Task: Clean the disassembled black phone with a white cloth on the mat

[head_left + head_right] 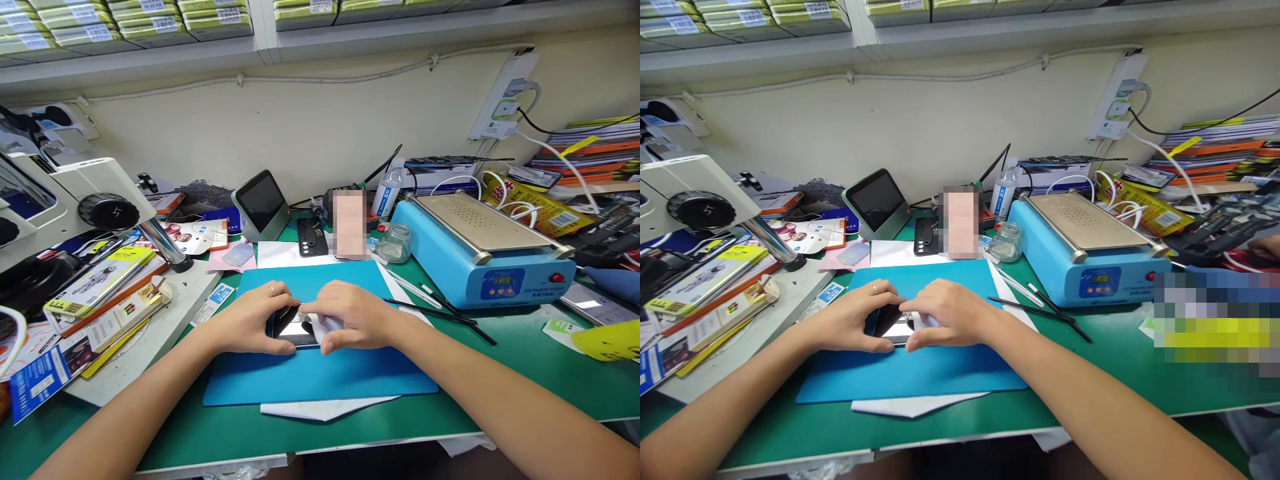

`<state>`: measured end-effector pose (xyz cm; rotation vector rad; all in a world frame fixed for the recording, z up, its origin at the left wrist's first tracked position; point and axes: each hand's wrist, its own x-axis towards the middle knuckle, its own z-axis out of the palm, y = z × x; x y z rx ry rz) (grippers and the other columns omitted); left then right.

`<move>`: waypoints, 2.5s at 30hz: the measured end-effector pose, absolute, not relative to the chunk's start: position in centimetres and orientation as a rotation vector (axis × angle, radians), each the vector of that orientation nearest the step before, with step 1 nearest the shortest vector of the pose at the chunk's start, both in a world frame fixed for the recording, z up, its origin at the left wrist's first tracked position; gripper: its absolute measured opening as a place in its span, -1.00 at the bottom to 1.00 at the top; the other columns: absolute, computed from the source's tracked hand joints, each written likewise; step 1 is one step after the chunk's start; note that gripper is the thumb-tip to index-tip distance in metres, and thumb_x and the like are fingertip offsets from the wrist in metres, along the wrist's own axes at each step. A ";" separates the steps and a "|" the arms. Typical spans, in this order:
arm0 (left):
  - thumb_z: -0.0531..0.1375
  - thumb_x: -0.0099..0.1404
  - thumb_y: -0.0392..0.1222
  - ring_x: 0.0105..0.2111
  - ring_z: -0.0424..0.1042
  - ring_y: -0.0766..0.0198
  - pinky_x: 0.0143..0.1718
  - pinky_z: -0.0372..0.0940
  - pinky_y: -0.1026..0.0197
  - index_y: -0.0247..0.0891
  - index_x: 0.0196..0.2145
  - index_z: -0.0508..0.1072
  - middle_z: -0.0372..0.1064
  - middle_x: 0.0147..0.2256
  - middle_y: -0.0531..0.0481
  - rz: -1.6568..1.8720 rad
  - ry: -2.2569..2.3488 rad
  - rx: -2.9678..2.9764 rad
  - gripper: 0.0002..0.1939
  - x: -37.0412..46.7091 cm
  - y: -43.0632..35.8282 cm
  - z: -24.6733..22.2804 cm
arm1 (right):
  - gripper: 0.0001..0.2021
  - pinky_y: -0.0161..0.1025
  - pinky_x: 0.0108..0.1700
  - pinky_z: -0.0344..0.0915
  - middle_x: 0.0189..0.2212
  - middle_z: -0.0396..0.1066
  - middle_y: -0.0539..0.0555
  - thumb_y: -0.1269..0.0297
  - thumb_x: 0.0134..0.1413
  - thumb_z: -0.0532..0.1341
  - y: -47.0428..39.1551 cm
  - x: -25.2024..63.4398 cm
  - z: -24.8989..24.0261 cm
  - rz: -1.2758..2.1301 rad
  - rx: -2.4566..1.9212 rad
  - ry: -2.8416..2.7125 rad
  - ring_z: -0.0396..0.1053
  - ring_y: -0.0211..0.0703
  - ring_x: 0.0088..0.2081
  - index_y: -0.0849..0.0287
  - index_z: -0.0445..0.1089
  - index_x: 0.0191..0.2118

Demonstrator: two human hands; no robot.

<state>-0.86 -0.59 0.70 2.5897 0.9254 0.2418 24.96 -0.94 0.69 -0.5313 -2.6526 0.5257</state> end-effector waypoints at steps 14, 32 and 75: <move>0.35 0.17 0.17 -0.05 0.36 0.08 -0.06 0.30 0.10 -0.14 0.14 0.37 0.32 -0.06 -0.07 0.243 0.933 2.585 -0.34 -1.0 -0.5 0.5 | -0.28 -0.19 -0.24 0.15 -0.33 0.49 0.14 -0.38 0.26 -0.03 -1.0 25.0 0.7 0.529 -0.503 -2.637 0.36 -0.08 -0.28 0.23 0.51 -0.04; 0.35 0.18 0.17 -0.06 0.36 0.08 -0.07 0.30 0.10 -0.16 0.13 0.38 0.32 -0.07 -0.06 0.219 0.938 2.589 -0.35 -1.0 -0.6 0.7 | -0.26 -0.19 -0.25 0.14 -0.34 0.50 0.12 -0.37 0.26 -0.03 -1.0 25.0 0.8 0.521 -0.532 -2.627 0.34 -0.11 -0.31 0.24 0.52 -0.04; 0.34 0.19 0.19 -0.07 0.38 0.07 -0.07 0.31 0.10 -0.15 0.13 0.39 0.33 -0.05 -0.09 0.228 0.934 2.592 -0.36 -0.9 -0.6 0.7 | -0.38 -0.25 -0.35 0.14 -0.45 0.55 0.05 -0.34 0.19 0.14 -1.0 25.4 0.2 0.464 -0.566 -2.592 0.44 -0.17 -0.39 0.19 0.56 -0.15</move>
